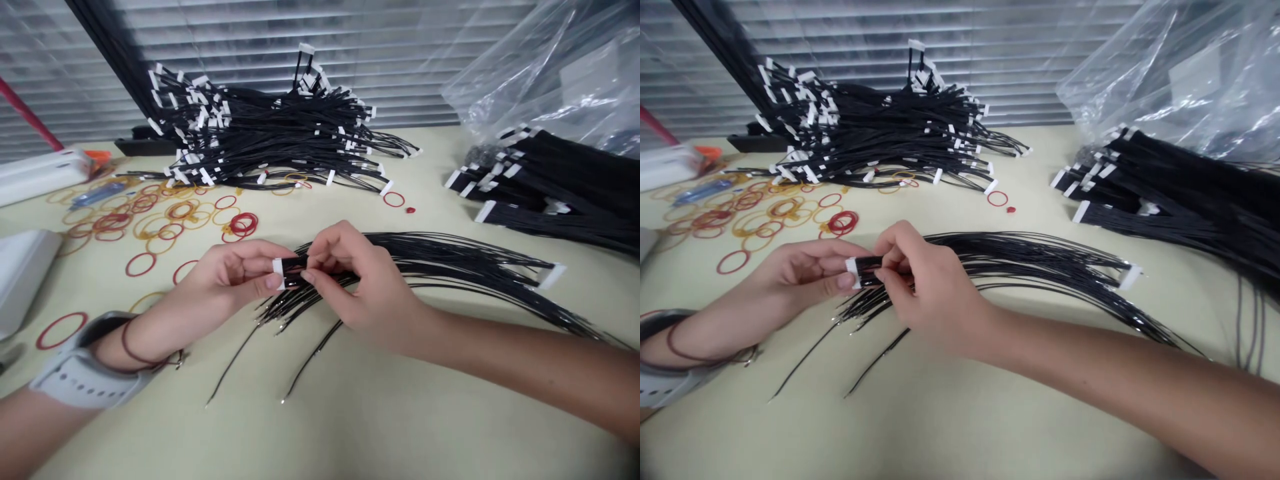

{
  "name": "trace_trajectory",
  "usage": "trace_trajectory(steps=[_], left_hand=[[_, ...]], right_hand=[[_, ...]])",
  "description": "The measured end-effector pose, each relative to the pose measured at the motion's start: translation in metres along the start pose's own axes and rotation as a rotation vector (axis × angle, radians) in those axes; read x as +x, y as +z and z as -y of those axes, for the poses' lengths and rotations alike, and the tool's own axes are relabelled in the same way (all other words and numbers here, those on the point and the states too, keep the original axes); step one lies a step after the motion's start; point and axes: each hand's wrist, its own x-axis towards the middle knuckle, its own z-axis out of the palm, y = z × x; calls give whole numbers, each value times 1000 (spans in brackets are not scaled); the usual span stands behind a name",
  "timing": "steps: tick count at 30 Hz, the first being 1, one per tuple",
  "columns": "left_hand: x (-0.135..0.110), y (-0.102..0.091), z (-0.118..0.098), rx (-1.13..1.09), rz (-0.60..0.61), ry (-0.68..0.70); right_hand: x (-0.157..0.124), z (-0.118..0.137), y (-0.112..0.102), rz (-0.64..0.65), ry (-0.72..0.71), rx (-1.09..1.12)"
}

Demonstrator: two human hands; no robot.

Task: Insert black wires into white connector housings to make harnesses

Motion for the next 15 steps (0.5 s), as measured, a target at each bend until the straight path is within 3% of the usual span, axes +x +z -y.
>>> trace_trajectory(steps=[7,15], left_hand=[[0,3,0,-44,-41,51],[1,5,0,-63,-36,67]], right_hand=[[-2,1,5,-82,77,40],[-1,0,6,-78,112,87]])
